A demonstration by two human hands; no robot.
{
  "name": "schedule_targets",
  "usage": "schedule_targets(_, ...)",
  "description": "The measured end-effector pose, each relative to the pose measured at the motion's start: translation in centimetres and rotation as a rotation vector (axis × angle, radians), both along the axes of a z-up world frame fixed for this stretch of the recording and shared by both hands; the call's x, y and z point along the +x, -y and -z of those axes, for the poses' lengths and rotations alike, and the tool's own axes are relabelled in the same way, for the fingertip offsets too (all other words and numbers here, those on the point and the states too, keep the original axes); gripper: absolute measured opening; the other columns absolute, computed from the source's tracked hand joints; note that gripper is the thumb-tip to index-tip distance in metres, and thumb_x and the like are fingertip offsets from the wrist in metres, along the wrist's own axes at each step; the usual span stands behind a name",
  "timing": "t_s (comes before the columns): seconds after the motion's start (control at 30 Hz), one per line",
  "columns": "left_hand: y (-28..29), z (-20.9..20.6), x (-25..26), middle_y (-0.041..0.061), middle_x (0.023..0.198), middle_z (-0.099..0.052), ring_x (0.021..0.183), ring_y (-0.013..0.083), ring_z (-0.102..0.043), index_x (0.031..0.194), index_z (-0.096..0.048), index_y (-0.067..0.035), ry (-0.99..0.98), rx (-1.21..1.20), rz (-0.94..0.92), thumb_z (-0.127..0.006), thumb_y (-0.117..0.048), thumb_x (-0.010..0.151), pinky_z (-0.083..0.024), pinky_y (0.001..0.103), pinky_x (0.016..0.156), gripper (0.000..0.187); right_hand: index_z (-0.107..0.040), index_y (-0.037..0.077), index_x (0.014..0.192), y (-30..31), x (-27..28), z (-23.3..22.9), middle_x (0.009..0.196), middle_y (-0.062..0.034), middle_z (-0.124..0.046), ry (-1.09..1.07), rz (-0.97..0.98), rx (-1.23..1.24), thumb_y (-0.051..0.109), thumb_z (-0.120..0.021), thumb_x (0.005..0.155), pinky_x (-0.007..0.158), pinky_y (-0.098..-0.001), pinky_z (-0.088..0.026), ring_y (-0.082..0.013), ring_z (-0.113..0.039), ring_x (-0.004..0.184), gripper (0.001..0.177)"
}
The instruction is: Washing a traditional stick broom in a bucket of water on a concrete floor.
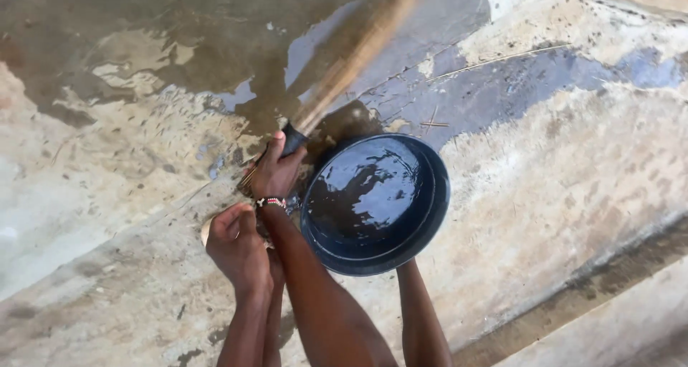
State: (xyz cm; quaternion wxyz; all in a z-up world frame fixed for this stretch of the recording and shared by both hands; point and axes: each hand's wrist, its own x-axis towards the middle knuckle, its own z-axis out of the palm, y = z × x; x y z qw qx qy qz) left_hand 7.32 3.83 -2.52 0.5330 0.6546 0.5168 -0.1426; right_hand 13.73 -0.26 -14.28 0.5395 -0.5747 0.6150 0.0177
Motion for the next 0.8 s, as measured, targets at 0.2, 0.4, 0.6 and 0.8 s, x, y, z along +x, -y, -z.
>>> schedule_targets(0.2, 0.8, 1.1, -1.2, 0.011, 0.1, -0.074, 0.093, 0.0157, -0.069, 0.107, -0.068, 0.002, 0.158, -0.018, 0.006, -0.07, -0.009, 0.096, -0.054, 0.028, 0.085, 0.016, -0.043, 0.004, 0.121, 3.3, -2.0, 1.7, 0.064, -0.0123, -0.066, -0.004, -0.239, -0.043, 0.061, -0.061, 0.09, 0.043, -0.0374, -0.055, -0.0225, -0.067, 0.047, 0.067)
schedule_targets(0.4, 2.3, 0.8, -3.0, 0.01, 0.098, -0.073, 0.086, 0.0164, -0.07, 0.108, -0.067, -0.001, 0.009, -0.111, -0.138, -0.07, -0.014, 0.092, -0.057, 0.032, 0.073, 0.021, -0.048, 0.006, 0.111, 19.6, 2.0, 3.6, 0.078, -0.0065, -0.07, 0.334, -0.211, -0.033, 0.018, -0.075, 0.086, 0.042, -0.0324, -0.058, -0.0173, -0.064, 0.052, 0.038)
schedule_targets(0.6, 5.6, 0.3, -5.6, 0.008, 0.099, -0.072, 0.086, 0.0123, -0.068, 0.109, -0.065, 0.001, 0.053, -0.187, -0.241, -0.067, -0.009, 0.097, -0.056, 0.022, 0.074, 0.015, -0.059, 0.0, 0.085, 22.5, 7.4, 8.6, 0.072, -0.0136, -0.067, 0.119, -0.139, 0.278, 0.01, -0.07, 0.085, 0.051, -0.0427, -0.064, -0.0271, -0.067, 0.054, 0.014)
schedule_targets(0.8, 3.8, -2.1, -6.2, 0.007, 0.085, -0.072, 0.058, 0.011, -0.055, 0.102, -0.071, -0.004, -0.132, -0.2, -0.463, -0.066, -0.007, 0.095, -0.042, 0.025, 0.046, 0.009, -0.047, 0.002, 0.116, 7.4, -4.0, 12.7, 0.096, -0.0171, -0.066, -0.423, -0.597, 0.0, 0.026, -0.071, 0.085, 0.077, -0.0439, -0.058, -0.0299, -0.065, 0.083, 0.046)
